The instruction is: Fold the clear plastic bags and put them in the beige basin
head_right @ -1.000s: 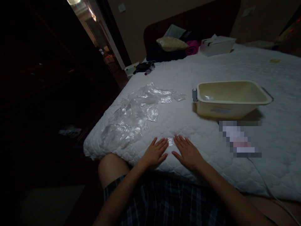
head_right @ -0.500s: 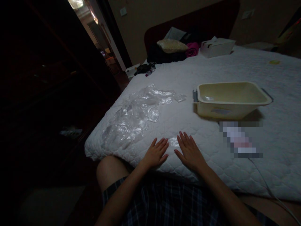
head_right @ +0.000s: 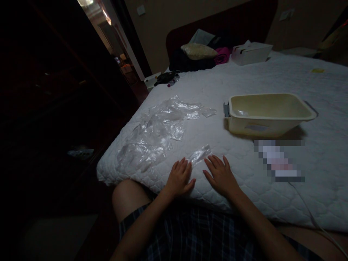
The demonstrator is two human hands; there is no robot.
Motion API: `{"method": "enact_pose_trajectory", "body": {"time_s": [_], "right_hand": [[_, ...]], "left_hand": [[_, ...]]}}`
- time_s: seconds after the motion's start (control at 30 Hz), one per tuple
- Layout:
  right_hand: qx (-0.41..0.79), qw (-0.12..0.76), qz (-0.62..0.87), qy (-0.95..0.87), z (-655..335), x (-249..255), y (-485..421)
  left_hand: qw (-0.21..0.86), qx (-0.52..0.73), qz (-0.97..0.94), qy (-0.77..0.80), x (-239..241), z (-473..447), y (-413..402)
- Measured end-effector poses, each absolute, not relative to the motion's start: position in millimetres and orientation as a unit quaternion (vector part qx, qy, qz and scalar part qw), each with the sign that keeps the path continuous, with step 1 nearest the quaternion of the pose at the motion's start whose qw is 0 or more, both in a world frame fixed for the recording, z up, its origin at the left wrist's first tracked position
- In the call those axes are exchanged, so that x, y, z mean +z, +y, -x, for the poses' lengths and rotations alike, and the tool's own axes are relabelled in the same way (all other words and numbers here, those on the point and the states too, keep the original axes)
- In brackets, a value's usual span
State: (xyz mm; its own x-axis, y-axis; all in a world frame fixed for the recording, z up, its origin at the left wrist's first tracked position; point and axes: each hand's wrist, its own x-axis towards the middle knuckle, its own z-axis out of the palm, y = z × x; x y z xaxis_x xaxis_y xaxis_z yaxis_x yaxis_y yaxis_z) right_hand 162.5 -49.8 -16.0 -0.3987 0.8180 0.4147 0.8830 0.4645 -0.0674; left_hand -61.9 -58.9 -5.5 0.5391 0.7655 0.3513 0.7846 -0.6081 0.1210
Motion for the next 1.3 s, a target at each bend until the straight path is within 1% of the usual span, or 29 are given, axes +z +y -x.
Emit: {"method": "enact_pose_trajectory", "body": {"time_s": [0.13,0.23,0.37,0.47,0.6,0.77,0.93,1.03,1.3], "right_hand": [[-0.083,0.206,0.523,-0.823,-162,-20,-47],[-0.077,0.231,0.513,-0.823,-163,-20,-47],[-0.076,0.266,0.484,-0.830,-165,-17,-48],[-0.067,0.260,0.451,-0.851,-166,-14,-48],[-0.044,0.243,0.450,-0.858,-167,-14,-47],[-0.044,0.253,0.451,-0.855,-167,-14,-47],[-0.065,0.292,0.429,-0.853,-169,-16,-49],[-0.058,0.296,0.405,-0.863,-172,-18,-49],[-0.005,0.295,0.439,-0.849,-173,-22,-45]], "left_hand": [[0.031,-0.224,0.878,-0.422,6,66,-63],[0.036,-0.253,0.880,-0.401,7,68,-64],[0.040,-0.239,0.882,-0.404,8,61,-67],[0.032,-0.223,0.896,-0.383,11,53,-70],[0.039,-0.232,0.925,-0.300,12,50,-64],[0.079,-0.281,0.906,-0.307,2,56,-36],[0.033,-0.268,0.911,-0.312,-11,52,-19],[0.005,-0.258,0.911,-0.320,-15,49,-18],[-0.078,-0.344,0.869,-0.348,-20,50,-19]]}}
